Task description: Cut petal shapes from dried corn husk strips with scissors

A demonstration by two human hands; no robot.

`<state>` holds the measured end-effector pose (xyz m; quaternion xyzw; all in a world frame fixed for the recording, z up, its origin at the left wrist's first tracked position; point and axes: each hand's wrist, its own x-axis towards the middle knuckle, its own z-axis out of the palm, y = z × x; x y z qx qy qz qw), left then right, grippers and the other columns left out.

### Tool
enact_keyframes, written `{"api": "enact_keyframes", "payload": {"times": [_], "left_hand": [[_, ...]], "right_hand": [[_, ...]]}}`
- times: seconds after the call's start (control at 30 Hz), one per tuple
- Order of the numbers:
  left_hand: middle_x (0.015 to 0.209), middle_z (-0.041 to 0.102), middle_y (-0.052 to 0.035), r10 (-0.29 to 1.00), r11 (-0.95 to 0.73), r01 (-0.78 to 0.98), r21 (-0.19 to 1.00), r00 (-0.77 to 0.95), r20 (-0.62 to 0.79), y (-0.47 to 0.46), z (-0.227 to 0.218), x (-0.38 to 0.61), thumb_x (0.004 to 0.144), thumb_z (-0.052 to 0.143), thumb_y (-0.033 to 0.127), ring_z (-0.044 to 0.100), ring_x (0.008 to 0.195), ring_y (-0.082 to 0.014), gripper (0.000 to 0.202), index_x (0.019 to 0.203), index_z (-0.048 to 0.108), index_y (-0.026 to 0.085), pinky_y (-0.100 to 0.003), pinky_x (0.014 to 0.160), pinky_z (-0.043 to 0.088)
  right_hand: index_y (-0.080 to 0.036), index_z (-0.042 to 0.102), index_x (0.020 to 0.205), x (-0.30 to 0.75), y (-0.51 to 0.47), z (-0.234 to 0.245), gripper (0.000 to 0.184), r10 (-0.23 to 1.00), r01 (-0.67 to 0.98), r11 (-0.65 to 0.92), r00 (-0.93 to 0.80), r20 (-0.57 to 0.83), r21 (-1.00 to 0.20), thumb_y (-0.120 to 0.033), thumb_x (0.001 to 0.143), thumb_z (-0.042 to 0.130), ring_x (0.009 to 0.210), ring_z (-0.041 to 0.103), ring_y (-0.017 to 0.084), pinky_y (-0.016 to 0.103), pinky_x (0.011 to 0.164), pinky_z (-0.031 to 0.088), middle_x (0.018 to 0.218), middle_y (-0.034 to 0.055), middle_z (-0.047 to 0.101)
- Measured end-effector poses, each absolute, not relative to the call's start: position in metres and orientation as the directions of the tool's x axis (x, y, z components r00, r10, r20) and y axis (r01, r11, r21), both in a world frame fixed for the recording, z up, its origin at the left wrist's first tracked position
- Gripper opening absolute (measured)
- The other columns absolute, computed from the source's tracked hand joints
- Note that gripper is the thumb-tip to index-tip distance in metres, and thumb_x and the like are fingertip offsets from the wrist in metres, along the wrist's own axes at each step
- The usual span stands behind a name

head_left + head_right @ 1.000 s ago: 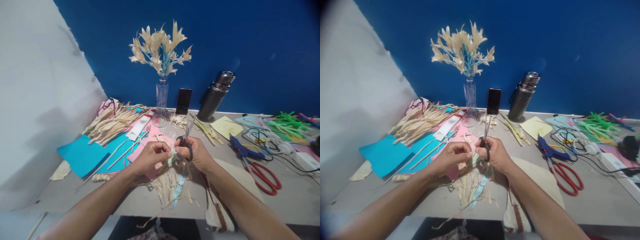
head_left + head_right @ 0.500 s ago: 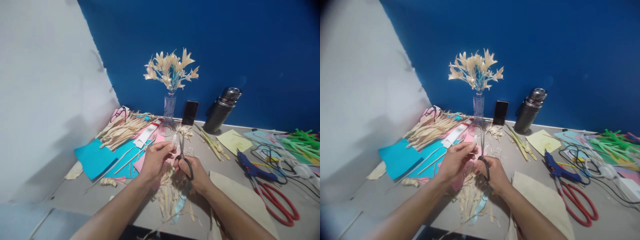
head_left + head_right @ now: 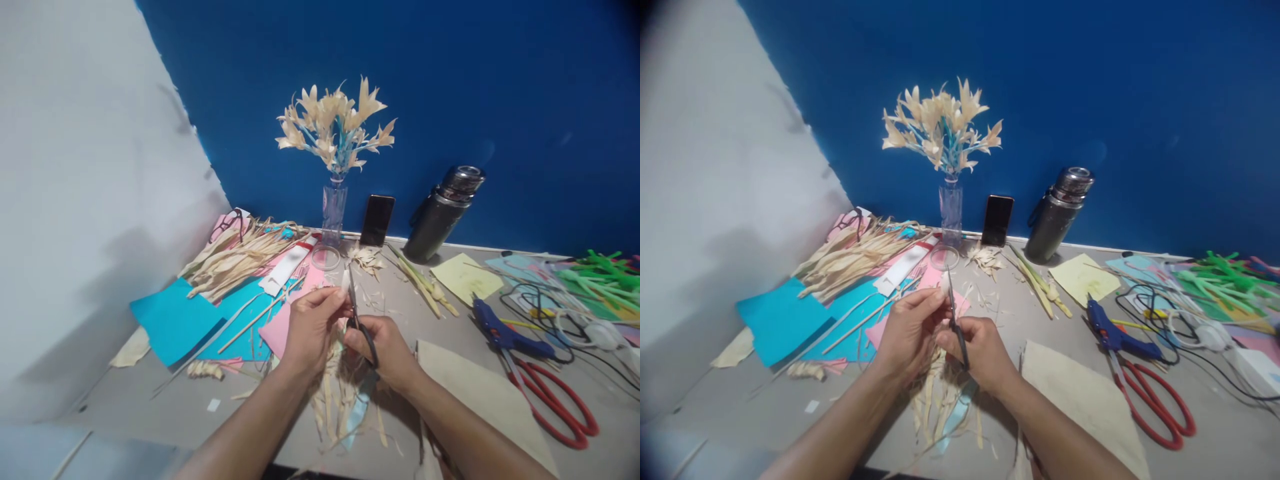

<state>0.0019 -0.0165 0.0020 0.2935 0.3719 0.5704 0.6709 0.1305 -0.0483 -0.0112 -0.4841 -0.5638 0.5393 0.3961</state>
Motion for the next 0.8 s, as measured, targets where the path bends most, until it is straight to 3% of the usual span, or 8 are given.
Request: {"api": "enact_keyframes", "payload": {"times": [0.37, 0.8], "left_hand": [[0.067, 0.064, -0.0036, 0.983, 0.179, -0.522, 0.834, 0.067, -0.169, -0.018, 0.008, 0.000, 0.064, 0.080, 0.025, 0.057, 0.059, -0.0108, 0.016, 0.066, 0.072, 0.012, -0.022, 0.054, 0.045], [0.066, 0.066, -0.0052, 0.985, 0.169, -0.497, 0.851, 0.062, -0.159, -0.016, 0.008, -0.006, 0.063, 0.080, 0.027, 0.058, 0.058, -0.0125, 0.018, 0.067, 0.071, 0.012, -0.023, 0.053, 0.046]], "right_hand": [[-0.016, 0.050, 0.054, 0.129, -0.046, -0.017, 0.057, 0.981, 0.157, -0.055, -0.178, -0.083, -0.986, -0.068, 0.068, 0.066, 0.050, 0.033, 0.009, 0.022, 0.046, 0.026, 0.051, -0.0027, 0.042], [-0.015, 0.051, 0.050, 0.128, -0.047, -0.026, 0.059, 0.975, 0.079, -0.126, -0.176, -0.138, -0.989, -0.070, 0.060, 0.072, 0.045, 0.034, 0.009, 0.022, 0.042, 0.024, 0.045, -0.0015, 0.046]]}}
